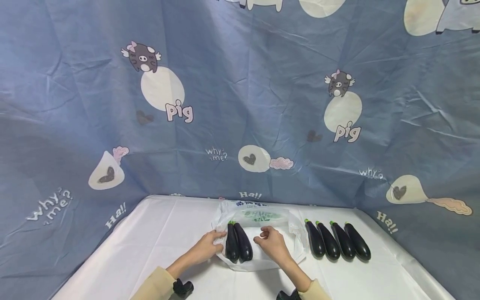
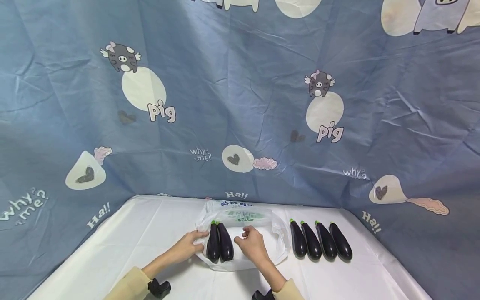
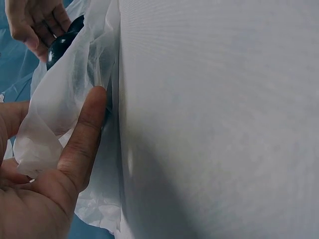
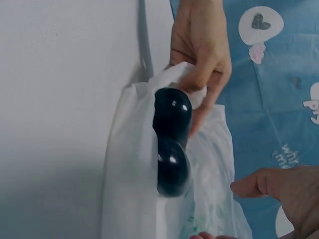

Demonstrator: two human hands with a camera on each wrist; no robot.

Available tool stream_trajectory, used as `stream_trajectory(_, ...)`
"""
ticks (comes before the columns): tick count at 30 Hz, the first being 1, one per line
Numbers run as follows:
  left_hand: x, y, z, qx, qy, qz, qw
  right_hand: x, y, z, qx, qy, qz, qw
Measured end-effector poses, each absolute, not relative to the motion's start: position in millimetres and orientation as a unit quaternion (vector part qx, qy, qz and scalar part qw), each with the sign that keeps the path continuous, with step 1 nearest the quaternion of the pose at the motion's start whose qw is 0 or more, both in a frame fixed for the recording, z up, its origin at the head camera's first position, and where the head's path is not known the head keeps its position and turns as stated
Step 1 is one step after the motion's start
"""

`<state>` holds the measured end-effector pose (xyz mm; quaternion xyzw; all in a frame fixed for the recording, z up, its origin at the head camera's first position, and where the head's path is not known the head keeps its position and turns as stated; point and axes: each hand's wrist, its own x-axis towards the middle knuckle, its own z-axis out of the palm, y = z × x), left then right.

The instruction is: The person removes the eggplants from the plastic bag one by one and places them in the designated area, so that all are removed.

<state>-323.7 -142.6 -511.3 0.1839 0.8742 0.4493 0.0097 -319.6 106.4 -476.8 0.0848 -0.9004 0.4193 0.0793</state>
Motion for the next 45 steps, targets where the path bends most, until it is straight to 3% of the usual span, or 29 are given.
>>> stream_trajectory(28, -323, -142, -512, 0.181, 0.872, 0.455, 0.015, -321, 76, -494, 0.089, -0.908, 0.410, 0.019)
stream_trajectory(45, -322, -143, -509, 0.176, 0.872, 0.456, 0.018, -320, 77, -495, 0.093, -0.906, 0.412, 0.020)
